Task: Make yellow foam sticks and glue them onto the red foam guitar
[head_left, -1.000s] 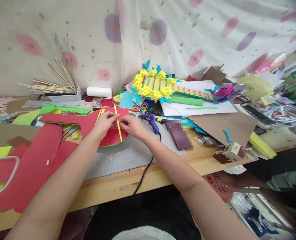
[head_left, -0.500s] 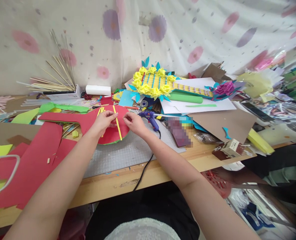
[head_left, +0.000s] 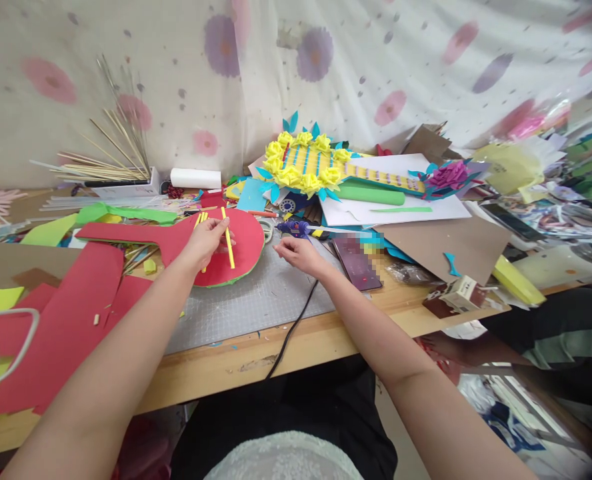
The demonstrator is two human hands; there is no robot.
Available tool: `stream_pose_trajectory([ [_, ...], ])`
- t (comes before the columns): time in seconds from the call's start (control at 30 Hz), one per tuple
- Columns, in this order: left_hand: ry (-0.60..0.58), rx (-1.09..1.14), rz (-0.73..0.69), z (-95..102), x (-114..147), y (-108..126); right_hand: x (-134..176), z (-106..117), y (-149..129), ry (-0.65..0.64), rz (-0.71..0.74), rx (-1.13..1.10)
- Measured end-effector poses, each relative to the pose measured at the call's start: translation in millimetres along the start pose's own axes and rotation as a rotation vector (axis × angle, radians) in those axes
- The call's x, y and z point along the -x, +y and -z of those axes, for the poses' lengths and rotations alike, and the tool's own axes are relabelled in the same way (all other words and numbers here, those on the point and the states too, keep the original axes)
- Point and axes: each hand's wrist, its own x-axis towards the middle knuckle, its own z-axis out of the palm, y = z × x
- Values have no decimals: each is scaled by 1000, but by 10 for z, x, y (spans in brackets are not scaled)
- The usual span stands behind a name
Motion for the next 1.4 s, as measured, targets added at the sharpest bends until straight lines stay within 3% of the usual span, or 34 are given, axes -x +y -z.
stream_pose_trajectory([
  [0.13, 31, 2, -29, -35, 14, 17, 156, 252, 119, -240, -80, -113],
  [0.2, 50, 1, -24, -44, 17, 26, 225, 393, 194, -274, -143, -131],
  [0.27, 59, 7, -12, -52, 17, 35, 263, 509, 283, -213, -172, -98],
  [0.37, 47, 34, -13, -68, 16, 42, 232, 571, 407, 34, -225, 48],
  [0.47, 53, 61, -22, -97, 30, 46, 112, 470, 470, 220, -258, 144],
  [0.67, 53, 72, -8, -148, 82, 53, -92, 125, 450, 275, -339, 219],
  [0.9, 10, 88, 32, -88, -1, 9, -58, 56, 564, 426, -398, -10],
  [1.17, -135, 159, 58, 13, -28, 34, 33, 29, 533, 359, -368, -375],
  [1.4, -113, 140, 70, 57, -37, -21, 82, 43, 373, 283, -307, -474],
])
